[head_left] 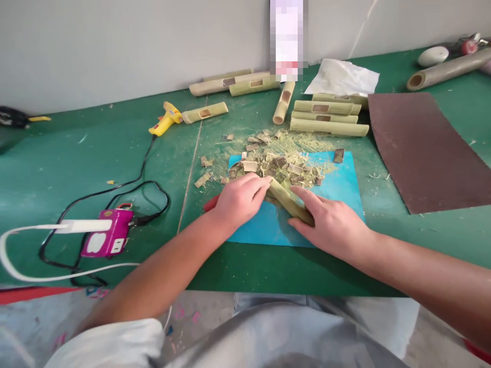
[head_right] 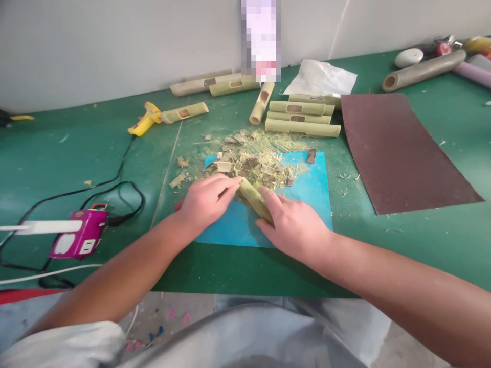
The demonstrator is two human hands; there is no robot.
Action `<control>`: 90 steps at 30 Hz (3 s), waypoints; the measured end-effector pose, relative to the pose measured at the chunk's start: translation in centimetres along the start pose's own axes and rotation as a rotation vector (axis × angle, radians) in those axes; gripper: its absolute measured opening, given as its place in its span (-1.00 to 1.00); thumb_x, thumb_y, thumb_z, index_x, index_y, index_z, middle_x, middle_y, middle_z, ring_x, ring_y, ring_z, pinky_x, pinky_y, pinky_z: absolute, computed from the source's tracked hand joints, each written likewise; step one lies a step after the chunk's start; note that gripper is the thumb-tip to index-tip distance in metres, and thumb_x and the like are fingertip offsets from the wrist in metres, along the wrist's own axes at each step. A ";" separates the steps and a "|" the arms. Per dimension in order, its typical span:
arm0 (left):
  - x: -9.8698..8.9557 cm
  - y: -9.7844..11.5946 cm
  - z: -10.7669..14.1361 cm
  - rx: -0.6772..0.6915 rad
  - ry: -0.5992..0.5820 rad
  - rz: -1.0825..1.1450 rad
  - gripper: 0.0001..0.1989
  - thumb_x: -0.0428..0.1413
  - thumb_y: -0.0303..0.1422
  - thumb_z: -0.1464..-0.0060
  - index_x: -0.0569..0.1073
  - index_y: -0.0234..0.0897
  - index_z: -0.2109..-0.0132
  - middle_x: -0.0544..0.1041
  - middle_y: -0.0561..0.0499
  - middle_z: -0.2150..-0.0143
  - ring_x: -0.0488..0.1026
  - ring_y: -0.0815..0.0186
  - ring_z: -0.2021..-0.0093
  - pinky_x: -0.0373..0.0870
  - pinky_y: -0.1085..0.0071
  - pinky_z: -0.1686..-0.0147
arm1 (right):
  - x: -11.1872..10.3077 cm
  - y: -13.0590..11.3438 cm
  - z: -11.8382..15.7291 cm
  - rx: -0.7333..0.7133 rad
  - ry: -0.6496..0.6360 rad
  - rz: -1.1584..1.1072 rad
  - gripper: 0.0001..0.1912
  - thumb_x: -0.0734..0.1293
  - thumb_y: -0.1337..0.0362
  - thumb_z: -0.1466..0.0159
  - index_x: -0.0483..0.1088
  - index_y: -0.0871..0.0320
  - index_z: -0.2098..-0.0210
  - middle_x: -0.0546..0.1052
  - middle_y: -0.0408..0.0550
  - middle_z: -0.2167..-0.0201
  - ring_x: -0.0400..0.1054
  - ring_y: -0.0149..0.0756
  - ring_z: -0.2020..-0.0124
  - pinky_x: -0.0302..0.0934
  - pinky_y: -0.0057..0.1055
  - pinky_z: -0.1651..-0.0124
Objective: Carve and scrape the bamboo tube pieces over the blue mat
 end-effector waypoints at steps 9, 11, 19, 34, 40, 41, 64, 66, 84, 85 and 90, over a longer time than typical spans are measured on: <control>0.3 0.7 0.0 0.074 -0.063 0.031 -0.75 -0.07 -0.43 -0.32 0.50 -0.39 0.11 0.56 -0.06 0.35 0.52 0.34 0.33 0.47 0.46 0.28 | -0.2 -0.1 0.0 -0.019 0.019 0.006 -0.40 0.26 0.16 -0.26 0.17 0.16 -0.26 0.60 0.02 0.11 0.53 -0.16 0.32 0.32 -0.33 0.37; 0.6 1.0 0.0 0.124 -0.102 0.068 -0.75 -0.07 -0.43 -0.32 0.51 -0.38 0.11 0.56 -0.05 0.36 0.52 0.35 0.34 0.47 0.47 0.28 | -0.2 -0.2 0.0 -0.018 0.015 0.006 -0.40 0.26 0.17 -0.25 0.18 0.16 -0.26 0.60 0.03 0.12 0.53 -0.16 0.32 0.32 -0.34 0.37; 0.6 1.0 0.0 0.094 -0.126 0.112 -0.76 -0.03 -0.40 -0.31 0.53 -0.33 0.11 0.56 -0.02 0.37 0.52 0.37 0.34 0.45 0.51 0.29 | -0.1 -0.1 0.0 -0.022 0.016 -0.001 -0.41 0.26 0.16 -0.25 0.19 0.14 -0.26 0.59 0.02 0.10 0.52 -0.18 0.33 0.32 -0.34 0.38; 0.1 -1.1 -0.8 -0.072 -0.106 0.218 -0.83 0.10 -0.40 -0.22 0.55 -0.28 0.10 0.46 -0.05 0.25 0.49 0.33 0.25 0.48 0.41 0.22 | -0.2 0.0 -0.1 -0.013 0.034 -0.006 -0.41 0.26 0.17 -0.25 0.18 0.14 -0.25 0.60 -0.02 0.12 0.52 -0.21 0.35 0.29 -0.37 0.41; -0.4 -1.2 -1.1 -0.130 -0.038 0.304 -0.84 0.08 -0.43 -0.23 0.56 -0.29 0.13 0.53 -0.07 0.21 0.50 0.33 0.20 0.46 0.40 0.14 | -0.3 -0.1 -0.1 -0.020 0.037 0.004 -0.42 0.27 0.17 -0.25 0.20 0.15 -0.24 0.61 -0.01 0.15 0.53 -0.18 0.35 0.29 -0.35 0.42; -0.5 -1.5 -1.1 -0.181 -0.018 0.342 -0.84 0.09 -0.44 -0.22 0.56 -0.29 0.14 0.55 -0.06 0.22 0.51 0.34 0.21 0.46 0.42 0.15 | -0.4 -0.1 -0.1 -0.019 0.036 0.009 -0.42 0.27 0.17 -0.25 0.20 0.15 -0.24 0.61 -0.01 0.16 0.52 -0.17 0.35 0.29 -0.35 0.42; 1.2 -3.0 -0.4 -0.739 -0.028 0.918 -0.85 0.22 -0.34 -0.04 0.55 -0.33 0.25 0.56 0.03 0.42 0.45 0.42 0.47 0.45 0.49 0.43 | -0.2 0.0 -0.1 -0.026 0.027 0.021 -0.43 0.25 0.16 -0.26 0.20 0.16 -0.23 0.61 -0.02 0.17 0.51 -0.21 0.37 0.24 -0.38 0.45; 1.2 -2.8 -0.4 -0.710 -0.033 0.873 -0.83 0.25 -0.32 -0.03 0.54 -0.34 0.25 0.58 0.00 0.38 0.49 0.38 0.41 0.48 0.47 0.37 | -0.2 0.0 -0.1 -0.021 0.022 0.018 -0.42 0.25 0.16 -0.25 0.19 0.16 -0.24 0.61 -0.03 0.17 0.51 -0.21 0.37 0.23 -0.38 0.44; 2.2 -2.1 -0.2 -0.494 -0.220 0.796 -0.87 0.19 -0.36 -0.12 0.45 -0.27 0.17 0.55 0.04 0.35 0.50 0.40 0.39 0.46 0.51 0.40 | -0.2 0.0 -0.1 0.007 -0.002 0.016 -0.37 0.26 0.15 -0.25 0.16 0.17 -0.28 0.61 0.01 0.18 0.52 -0.18 0.35 0.27 -0.37 0.42; 2.2 -2.2 -0.1 -0.506 -0.206 0.784 -0.85 0.19 -0.36 -0.11 0.44 -0.26 0.16 0.55 0.04 0.34 0.50 0.40 0.39 0.46 0.52 0.40 | -0.2 0.0 -0.1 0.008 -0.003 0.018 -0.37 0.26 0.15 -0.25 0.16 0.17 -0.28 0.61 0.01 0.18 0.52 -0.18 0.35 0.27 -0.37 0.42; 2.2 -2.9 0.2 -0.536 -0.150 0.661 -0.83 0.22 -0.38 -0.07 0.36 -0.26 0.24 0.47 0.12 0.45 0.44 0.45 0.48 0.37 0.57 0.49 | -0.2 0.0 -0.1 0.011 -0.007 0.026 -0.37 0.25 0.14 -0.25 0.15 0.16 -0.28 0.61 0.00 0.17 0.52 -0.18 0.36 0.25 -0.37 0.44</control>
Point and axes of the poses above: each hand's wrist, its own z-axis away from the middle knuckle, its own x-axis out of the palm, y = z × x, the point moved 7 cm from there along -z, towards the middle knuckle
